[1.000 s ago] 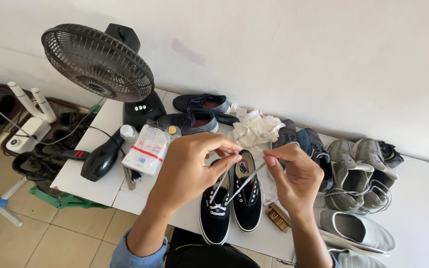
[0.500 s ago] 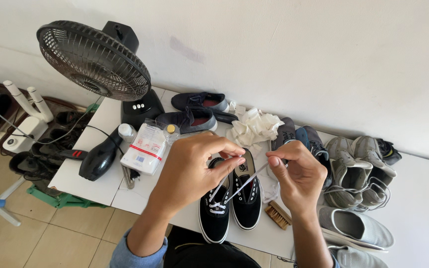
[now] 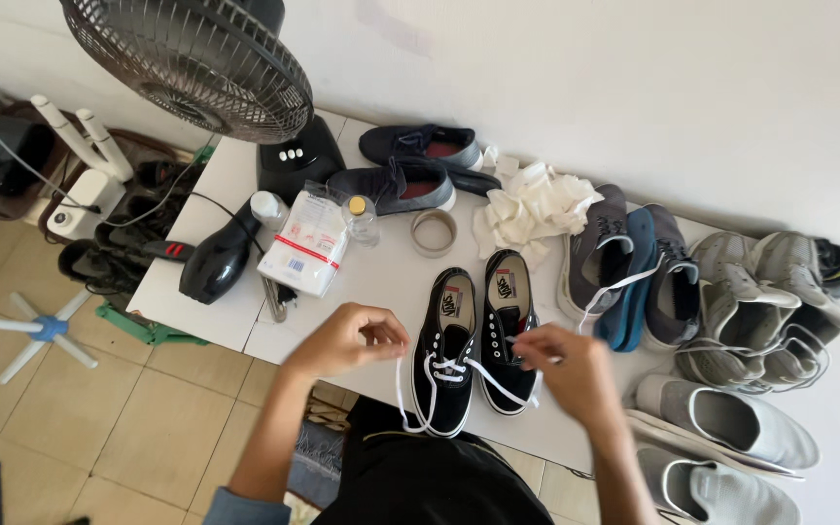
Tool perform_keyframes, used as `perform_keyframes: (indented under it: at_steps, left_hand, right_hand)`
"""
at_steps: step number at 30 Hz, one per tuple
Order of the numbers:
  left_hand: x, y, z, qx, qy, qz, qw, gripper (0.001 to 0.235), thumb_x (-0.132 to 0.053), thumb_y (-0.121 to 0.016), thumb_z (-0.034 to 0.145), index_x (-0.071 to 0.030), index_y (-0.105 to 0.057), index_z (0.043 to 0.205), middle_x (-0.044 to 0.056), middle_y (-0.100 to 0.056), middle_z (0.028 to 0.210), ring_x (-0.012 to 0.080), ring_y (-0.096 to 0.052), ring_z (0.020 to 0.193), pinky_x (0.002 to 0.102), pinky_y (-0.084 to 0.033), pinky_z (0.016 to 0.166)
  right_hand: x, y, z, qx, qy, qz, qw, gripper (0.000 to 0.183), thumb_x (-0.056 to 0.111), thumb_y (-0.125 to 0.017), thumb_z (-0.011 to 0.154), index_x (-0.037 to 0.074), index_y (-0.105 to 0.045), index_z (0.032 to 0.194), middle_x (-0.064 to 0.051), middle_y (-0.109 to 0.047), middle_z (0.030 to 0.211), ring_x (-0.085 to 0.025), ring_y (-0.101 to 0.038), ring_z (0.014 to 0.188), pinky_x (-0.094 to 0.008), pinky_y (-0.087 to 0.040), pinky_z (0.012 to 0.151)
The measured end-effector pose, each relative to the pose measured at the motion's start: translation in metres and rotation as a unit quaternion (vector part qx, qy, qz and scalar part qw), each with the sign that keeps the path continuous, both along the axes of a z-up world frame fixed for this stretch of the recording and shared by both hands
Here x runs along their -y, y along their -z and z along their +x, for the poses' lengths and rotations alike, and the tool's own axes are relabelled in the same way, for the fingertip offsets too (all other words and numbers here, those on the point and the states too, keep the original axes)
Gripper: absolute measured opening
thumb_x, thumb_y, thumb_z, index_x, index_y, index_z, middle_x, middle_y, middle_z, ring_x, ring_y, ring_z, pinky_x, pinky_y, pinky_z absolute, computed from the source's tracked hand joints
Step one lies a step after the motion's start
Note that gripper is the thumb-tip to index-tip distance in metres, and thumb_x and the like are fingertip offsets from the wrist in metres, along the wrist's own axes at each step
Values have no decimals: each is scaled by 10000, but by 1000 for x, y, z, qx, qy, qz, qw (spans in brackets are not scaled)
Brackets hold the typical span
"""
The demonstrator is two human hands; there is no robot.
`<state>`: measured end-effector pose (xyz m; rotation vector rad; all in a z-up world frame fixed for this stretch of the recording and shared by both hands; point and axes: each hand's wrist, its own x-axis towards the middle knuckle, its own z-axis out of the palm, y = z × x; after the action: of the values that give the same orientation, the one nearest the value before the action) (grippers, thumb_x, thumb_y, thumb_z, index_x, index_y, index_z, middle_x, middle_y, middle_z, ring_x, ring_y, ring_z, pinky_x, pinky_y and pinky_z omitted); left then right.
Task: The person laces a pair of black canvas sneakers with white shoelaces. They thread the laces through the eyelets of both shoes, pull them tight, and tie them into knots.
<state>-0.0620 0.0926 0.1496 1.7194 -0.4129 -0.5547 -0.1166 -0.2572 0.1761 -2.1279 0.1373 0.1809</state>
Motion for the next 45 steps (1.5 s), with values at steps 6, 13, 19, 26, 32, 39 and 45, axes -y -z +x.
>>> perform_keyframes:
  at_steps: [6,13,19,26,32,39,45]
  left_hand:
    - [44,155,-36,-16,-210,124,970,250,-189,-880,940,-213,-876,1189,45,-867,1134,243,-807,1081,363,-590,932]
    - [76,161,-41,32,-277,51,959,151,-133,-887,987,-145,-895,1138,66,-843,1012,226,-820,952,310,-647,814]
    - [70,152,-41,15,-261,20,965,183,-96,-902,960,-92,-904,1143,136,-863,1025,255,-835,971,361,-667,887]
    - [58,153,-43,47,-270,-34,961,87,-170,-827,1022,-129,-888,1069,104,-874,1017,248,-828,1010,378,-643,944]
    - [-44,208,-27,-113,-416,-480,765,158,-72,-615,1107,-53,-558,1253,118,-777,1087,205,-817,1000,219,-696,821]
    - [10,172,-44,-202,-242,-294,902,116,-65,-645,1022,-58,-706,1121,150,-821,989,270,-835,929,316,-628,726]
    - [61,162,-30,88,-158,72,981,358,-275,-886,1000,-168,-787,1326,63,-775,1170,246,-743,1190,362,-596,974]
  right_hand:
    - [-49,160,-9,235,-114,-192,946,136,246,-751,1062,231,-841,961,42,-840,857,-192,-776,767,-296,-556,822]
    - [-80,164,3,244,-128,-381,883,140,197,-780,1027,167,-733,899,19,-494,1013,-230,-597,911,-379,-467,833]
    - [-73,190,8,155,-102,-209,960,90,283,-765,1028,228,-727,968,66,-442,1100,-210,-544,1046,-371,-393,909]
    - [-63,188,16,150,-221,-247,931,125,288,-756,1034,187,-692,999,5,-493,1186,-280,-518,1121,-416,-397,909]
    - [-30,113,10,104,-237,-68,964,182,266,-842,972,143,-720,918,-36,-668,1305,-316,-660,1209,-405,-538,969]
    - [-22,113,-2,101,-167,-28,980,61,118,-849,967,91,-825,1016,-58,-777,1133,-274,-786,1070,-372,-633,914]
    - [-26,133,-1,126,-105,34,986,119,118,-924,894,130,-887,1007,-36,-857,977,-223,-812,901,-329,-637,812]
